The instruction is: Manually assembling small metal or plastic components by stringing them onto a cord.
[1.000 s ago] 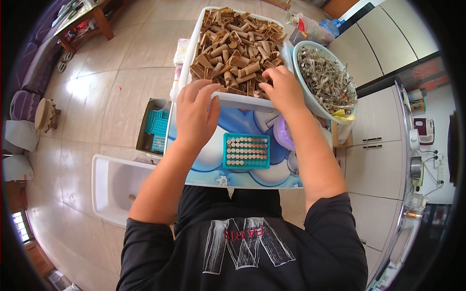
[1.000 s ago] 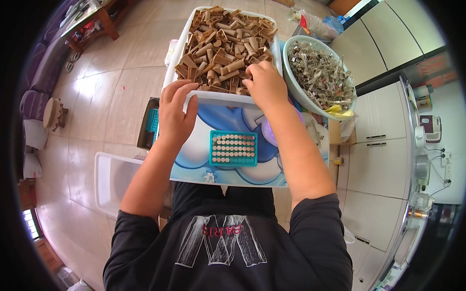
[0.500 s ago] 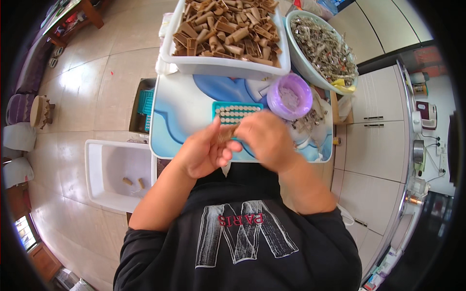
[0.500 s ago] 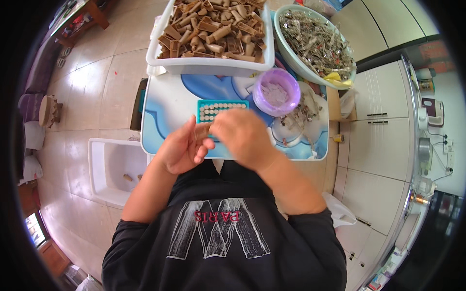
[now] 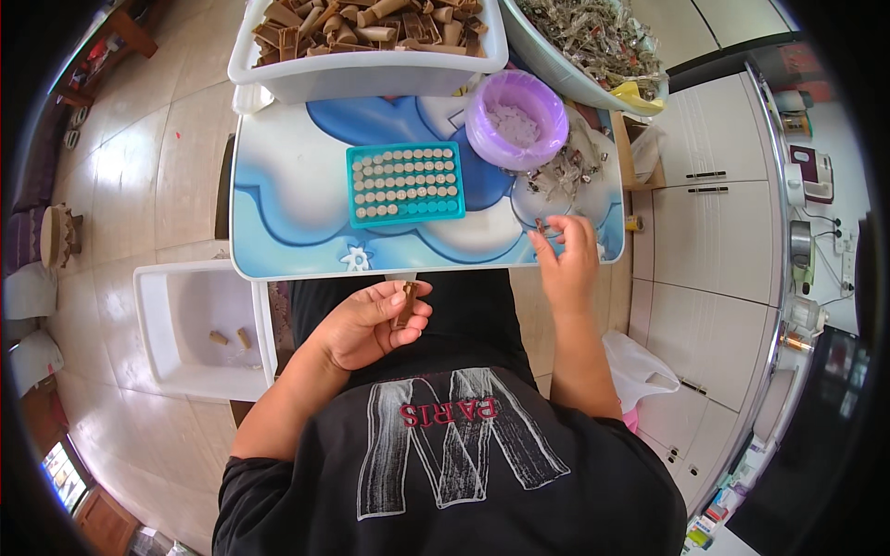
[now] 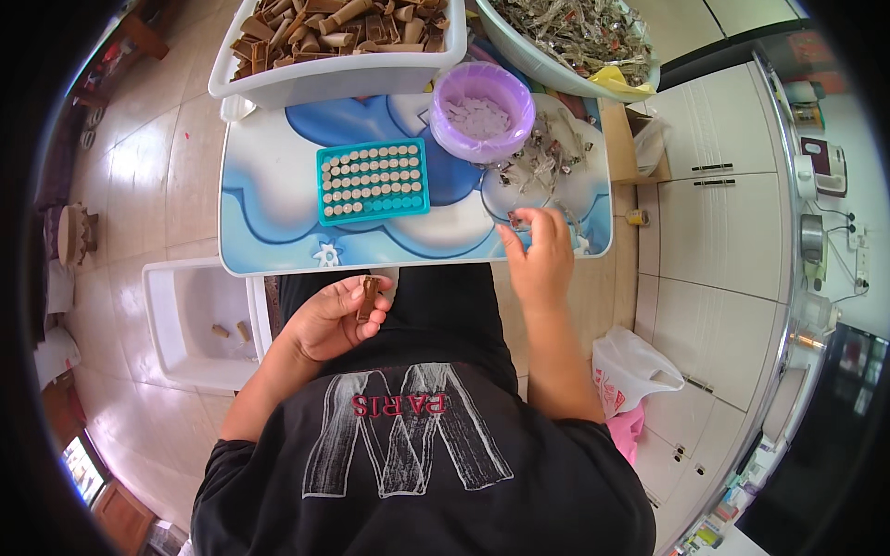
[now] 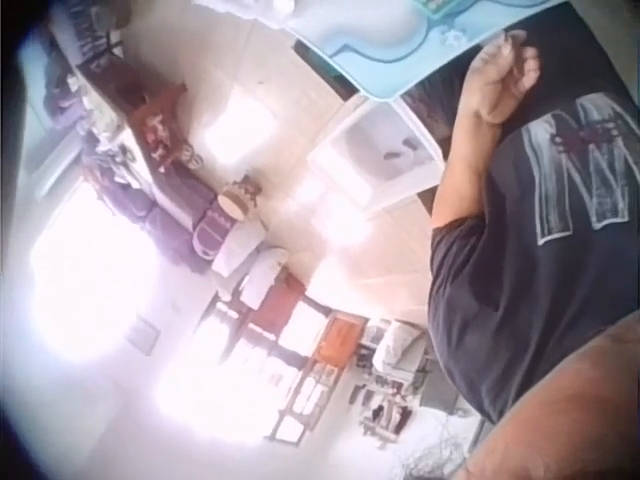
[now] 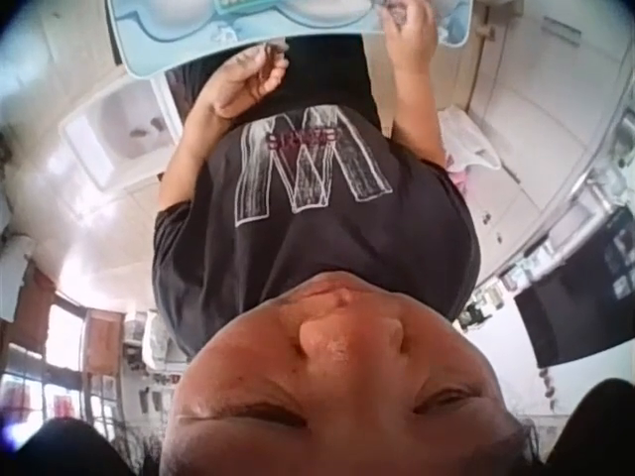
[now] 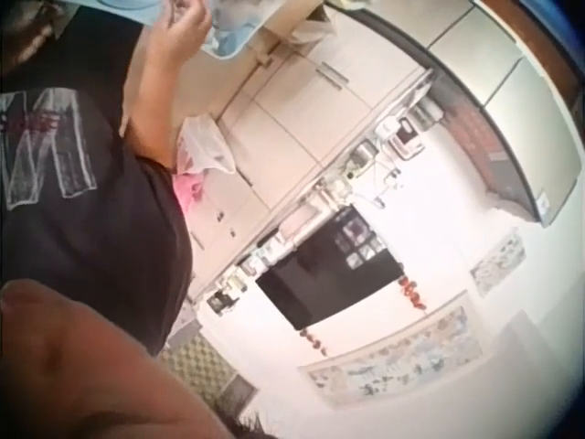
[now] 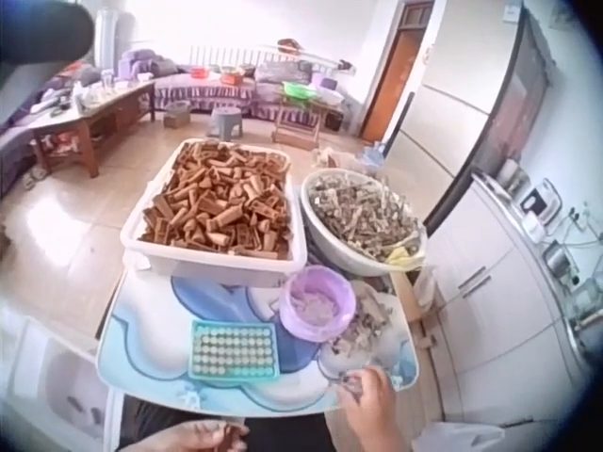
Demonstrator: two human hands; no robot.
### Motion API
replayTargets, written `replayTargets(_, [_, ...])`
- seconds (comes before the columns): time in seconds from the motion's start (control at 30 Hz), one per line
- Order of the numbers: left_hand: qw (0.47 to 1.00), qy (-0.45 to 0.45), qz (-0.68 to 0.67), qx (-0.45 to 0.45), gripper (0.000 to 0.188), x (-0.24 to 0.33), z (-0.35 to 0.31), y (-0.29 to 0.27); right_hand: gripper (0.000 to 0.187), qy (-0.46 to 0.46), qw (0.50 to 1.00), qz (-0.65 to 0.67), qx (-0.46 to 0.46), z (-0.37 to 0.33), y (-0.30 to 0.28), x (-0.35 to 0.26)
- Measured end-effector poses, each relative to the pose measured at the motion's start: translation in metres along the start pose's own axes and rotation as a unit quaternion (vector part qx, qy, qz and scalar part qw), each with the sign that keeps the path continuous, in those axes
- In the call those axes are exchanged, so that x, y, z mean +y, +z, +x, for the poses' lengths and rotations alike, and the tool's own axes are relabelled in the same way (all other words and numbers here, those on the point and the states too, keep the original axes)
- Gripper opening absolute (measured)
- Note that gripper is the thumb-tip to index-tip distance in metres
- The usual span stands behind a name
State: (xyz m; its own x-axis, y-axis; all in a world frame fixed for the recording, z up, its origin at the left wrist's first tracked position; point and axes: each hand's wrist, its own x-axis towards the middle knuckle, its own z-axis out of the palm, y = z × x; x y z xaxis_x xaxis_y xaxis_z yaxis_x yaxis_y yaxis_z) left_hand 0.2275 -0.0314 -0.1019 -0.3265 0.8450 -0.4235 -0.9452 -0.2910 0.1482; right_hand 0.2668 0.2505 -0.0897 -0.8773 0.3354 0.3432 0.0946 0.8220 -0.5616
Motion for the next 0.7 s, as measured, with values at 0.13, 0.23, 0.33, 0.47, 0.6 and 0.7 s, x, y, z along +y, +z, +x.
replayTargets(0.13, [0.999,0.015,0.037,0.020,0.033,-0.001,0.002,0.005,0.019,0.025,0.993,-0.097,-0.068,0.006,-0.005,0.030])
replayTargets(0.23, [0.996,0.039,0.074,0.021,0.031,0.000,-0.001,0.011,0.017,0.112,0.991,0.040,0.063,0.019,-0.018,0.032])
replayTargets(0.33, [0.988,0.082,0.126,0.040,0.028,0.003,-0.003,0.017,0.016,0.118,0.964,0.173,0.165,0.032,-0.030,0.039])
replayTargets(0.47, [0.970,0.146,0.179,0.070,0.025,0.003,-0.003,0.022,0.016,0.124,0.953,0.228,0.154,0.041,-0.045,0.036])
replayTargets(0.6, [0.962,0.167,0.202,0.072,0.025,-0.001,-0.007,0.020,0.016,0.161,0.938,0.279,0.127,0.040,-0.049,0.033])
replayTargets(0.7, [0.962,0.167,0.201,0.079,0.025,-0.003,-0.010,0.021,0.016,0.172,0.937,0.281,0.115,0.031,-0.042,0.037])
